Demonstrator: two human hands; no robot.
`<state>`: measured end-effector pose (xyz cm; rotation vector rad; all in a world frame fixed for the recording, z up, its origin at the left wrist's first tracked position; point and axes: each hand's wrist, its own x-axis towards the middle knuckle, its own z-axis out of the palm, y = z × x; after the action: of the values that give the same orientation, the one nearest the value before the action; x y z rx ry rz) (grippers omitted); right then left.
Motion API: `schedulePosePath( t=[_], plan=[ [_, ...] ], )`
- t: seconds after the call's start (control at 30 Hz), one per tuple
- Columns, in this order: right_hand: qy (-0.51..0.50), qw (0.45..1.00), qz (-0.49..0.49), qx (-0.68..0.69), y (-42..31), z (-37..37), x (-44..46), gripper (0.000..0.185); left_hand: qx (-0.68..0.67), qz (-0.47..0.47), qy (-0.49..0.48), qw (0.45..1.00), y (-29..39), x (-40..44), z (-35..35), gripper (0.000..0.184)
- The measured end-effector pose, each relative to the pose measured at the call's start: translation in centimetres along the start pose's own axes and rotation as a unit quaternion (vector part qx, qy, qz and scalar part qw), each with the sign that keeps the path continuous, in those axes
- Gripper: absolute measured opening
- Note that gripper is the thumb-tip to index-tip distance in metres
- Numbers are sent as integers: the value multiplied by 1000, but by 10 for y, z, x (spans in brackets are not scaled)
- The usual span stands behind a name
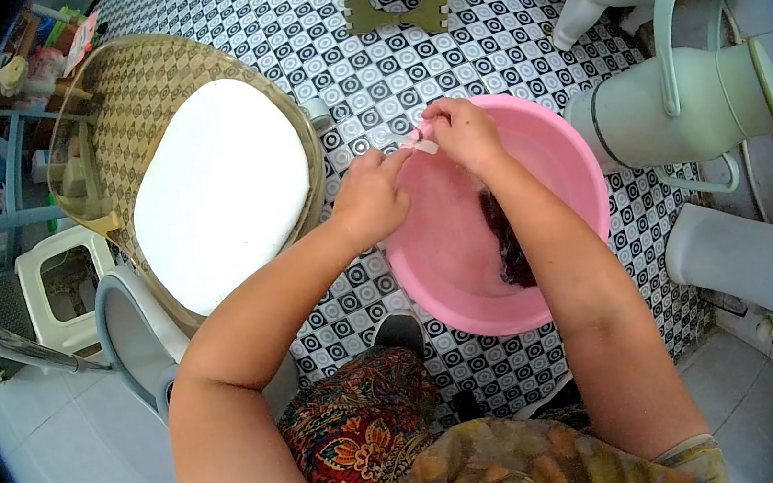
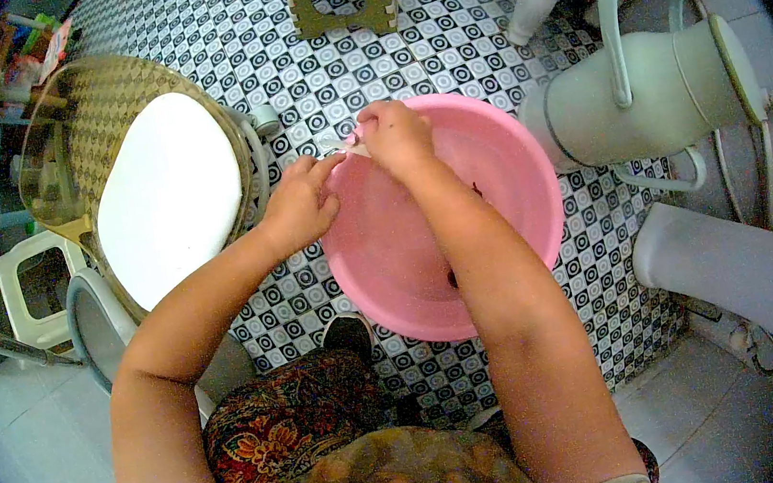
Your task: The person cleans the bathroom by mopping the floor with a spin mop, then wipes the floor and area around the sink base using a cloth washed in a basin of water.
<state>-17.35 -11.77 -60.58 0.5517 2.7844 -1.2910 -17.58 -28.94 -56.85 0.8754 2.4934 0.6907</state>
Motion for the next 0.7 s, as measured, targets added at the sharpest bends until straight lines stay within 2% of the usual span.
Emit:
schedulePosePath(
  t=[0.1,0.17,0.3,0.33,0.4,0.43,0.5,0.57,0.6,0.67,0.7],
  plan=[
    [11,999,-4,-34,1,-3,0,21,19,-5,-5,1000,-3,1,1,46],
    [61,998,-9,-13,13,1,3,21,13,8,11,1000,-5,0,2,47],
    [94,995,-2,32,29,-23,-14,21,-35,29,12,999,-7,-2,4,47],
    [84,995,-18,45,37,-30,-22,20,-136,4,-21,991,-10,-2,7,46],
    [74,995,-35,59,51,-39,-36,19,-326,-54,-91,939,-13,-1,9,41],
    [48,998,-25,35,59,-42,-45,19,-325,-54,-94,939,-11,-2,8,41],
    [27,1000,-10,12,68,-52,-65,18,-467,-114,-128,867,-5,-3,5,37],
    [-64,991,-30,-109,72,-61,-88,28,-480,-131,-141,856,0,-3,1,35],
    [-62,992,-24,-108,74,-63,-102,28,-494,-149,-150,843,2,-2,1,34],
    [-122,965,-26,-230,80,-65,-130,55,-495,-148,-160,841,1,-3,2,34],
    [-120,966,-16,-230,76,-66,-141,55,-497,-146,-164,840,2,-3,4,34]
  ],
)
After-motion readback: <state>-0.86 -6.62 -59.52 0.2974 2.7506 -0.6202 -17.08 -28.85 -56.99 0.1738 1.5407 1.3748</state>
